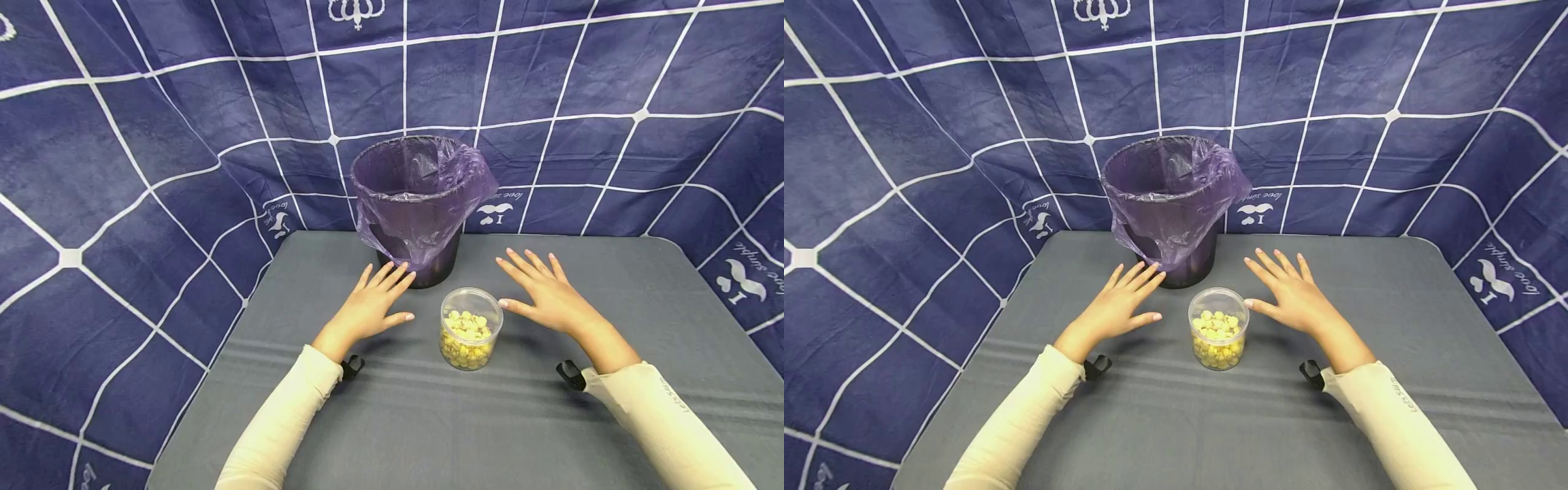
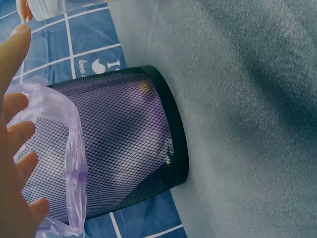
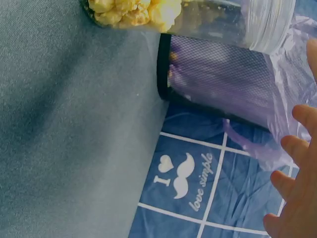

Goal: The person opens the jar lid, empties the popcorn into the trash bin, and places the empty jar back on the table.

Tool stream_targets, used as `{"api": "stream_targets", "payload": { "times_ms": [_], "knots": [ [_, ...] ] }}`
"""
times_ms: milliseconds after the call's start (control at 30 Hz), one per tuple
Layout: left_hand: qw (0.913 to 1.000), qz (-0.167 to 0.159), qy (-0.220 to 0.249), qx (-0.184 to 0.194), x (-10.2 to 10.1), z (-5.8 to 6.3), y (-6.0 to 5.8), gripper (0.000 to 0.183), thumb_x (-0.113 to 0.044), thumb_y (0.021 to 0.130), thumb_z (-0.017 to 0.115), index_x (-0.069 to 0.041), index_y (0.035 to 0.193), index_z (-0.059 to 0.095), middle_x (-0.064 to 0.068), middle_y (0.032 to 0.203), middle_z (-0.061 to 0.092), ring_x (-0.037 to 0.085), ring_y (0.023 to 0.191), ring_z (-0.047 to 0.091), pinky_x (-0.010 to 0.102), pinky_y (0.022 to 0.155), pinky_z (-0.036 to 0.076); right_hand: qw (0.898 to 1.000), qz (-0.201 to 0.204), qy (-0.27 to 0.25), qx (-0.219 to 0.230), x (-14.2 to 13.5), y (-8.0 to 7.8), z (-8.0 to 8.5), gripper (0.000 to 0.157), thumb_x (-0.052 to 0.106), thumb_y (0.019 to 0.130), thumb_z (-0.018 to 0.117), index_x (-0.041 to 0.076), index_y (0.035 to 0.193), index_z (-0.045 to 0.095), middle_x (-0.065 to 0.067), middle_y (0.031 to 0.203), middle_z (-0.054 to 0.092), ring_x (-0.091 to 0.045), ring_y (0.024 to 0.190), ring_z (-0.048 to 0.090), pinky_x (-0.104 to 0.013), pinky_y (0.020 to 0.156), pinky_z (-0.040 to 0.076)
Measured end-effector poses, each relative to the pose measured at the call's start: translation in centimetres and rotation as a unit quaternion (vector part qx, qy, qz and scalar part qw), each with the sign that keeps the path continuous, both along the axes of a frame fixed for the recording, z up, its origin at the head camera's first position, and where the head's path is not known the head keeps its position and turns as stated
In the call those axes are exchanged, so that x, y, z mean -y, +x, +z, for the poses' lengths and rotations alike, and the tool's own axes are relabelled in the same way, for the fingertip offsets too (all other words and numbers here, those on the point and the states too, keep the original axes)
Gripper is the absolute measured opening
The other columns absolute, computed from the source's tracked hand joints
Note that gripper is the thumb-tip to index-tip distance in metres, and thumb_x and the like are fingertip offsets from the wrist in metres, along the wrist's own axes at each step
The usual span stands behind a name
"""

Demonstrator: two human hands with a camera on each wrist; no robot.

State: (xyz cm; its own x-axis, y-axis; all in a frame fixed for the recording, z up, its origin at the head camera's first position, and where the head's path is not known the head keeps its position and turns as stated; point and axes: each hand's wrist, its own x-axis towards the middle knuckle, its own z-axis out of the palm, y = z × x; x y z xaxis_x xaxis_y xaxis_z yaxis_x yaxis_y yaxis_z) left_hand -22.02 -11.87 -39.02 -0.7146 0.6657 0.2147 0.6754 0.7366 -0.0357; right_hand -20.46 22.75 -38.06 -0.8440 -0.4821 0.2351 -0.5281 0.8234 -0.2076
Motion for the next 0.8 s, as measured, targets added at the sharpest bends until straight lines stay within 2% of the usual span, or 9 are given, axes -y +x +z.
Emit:
{"api": "stream_targets", "payload": {
  "times_ms": [167, 367, 600, 800],
  "knots": [
    [0.9998, -0.006, 0.017, -0.001, -0.1, 0.0, 0.2, 0.077, -0.060, 0.081, 0.049, -0.018, 0.142, 0.028, 0.003, 0.146, 0.022, 0.024, 0.133, 0.017, 0.050, 0.104, 0.009, 1.000, 0.006, -0.010, 0.001, 0.5, 0.3, 0.2, 0.077, 0.055, 0.081, 0.054, 0.023, 0.143, 0.022, -0.007, 0.147, 0.020, -0.035, 0.131, 0.015, -0.049, 0.103, -0.007],
    [0.9990, -0.014, 0.043, 0.007, -0.5, -0.4, 0.5, 0.088, -0.065, 0.076, 0.051, -0.014, 0.143, 0.024, 0.003, 0.146, 0.023, 0.023, 0.133, 0.016, 0.047, 0.105, 0.007, 0.999, 0.040, -0.025, -0.007, 1.5, 0.8, 0.5, 0.080, 0.053, 0.079, 0.058, 0.021, 0.143, 0.022, -0.011, 0.146, 0.021, -0.036, 0.130, 0.017, -0.053, 0.102, 0.004],
    [0.9970, -0.025, 0.070, 0.020, -1.4, -1.6, 1.0, 0.097, -0.068, 0.071, 0.054, -0.010, 0.142, 0.022, 0.006, 0.145, 0.024, 0.024, 0.132, 0.019, 0.047, 0.104, 0.012, 0.997, 0.066, -0.028, -0.014, 2.8, 1.3, 0.5, 0.083, 0.052, 0.076, 0.061, 0.020, 0.143, 0.023, -0.014, 0.145, 0.022, -0.038, 0.129, 0.020, -0.052, 0.102, 0.012],
    [0.9933, -0.027, 0.098, 0.055, -2.3, -2.8, 1.9, 0.101, -0.067, 0.070, 0.057, -0.007, 0.142, 0.020, 0.008, 0.145, 0.023, 0.021, 0.133, 0.018, 0.042, 0.106, 0.012, 0.996, 0.080, -0.034, -0.012, 3.9, 1.7, 0.8, 0.085, 0.055, 0.074, 0.062, 0.019, 0.142, 0.025, -0.015, 0.144, 0.022, -0.040, 0.128, 0.022, -0.052, 0.101, 0.016]
  ]
}}
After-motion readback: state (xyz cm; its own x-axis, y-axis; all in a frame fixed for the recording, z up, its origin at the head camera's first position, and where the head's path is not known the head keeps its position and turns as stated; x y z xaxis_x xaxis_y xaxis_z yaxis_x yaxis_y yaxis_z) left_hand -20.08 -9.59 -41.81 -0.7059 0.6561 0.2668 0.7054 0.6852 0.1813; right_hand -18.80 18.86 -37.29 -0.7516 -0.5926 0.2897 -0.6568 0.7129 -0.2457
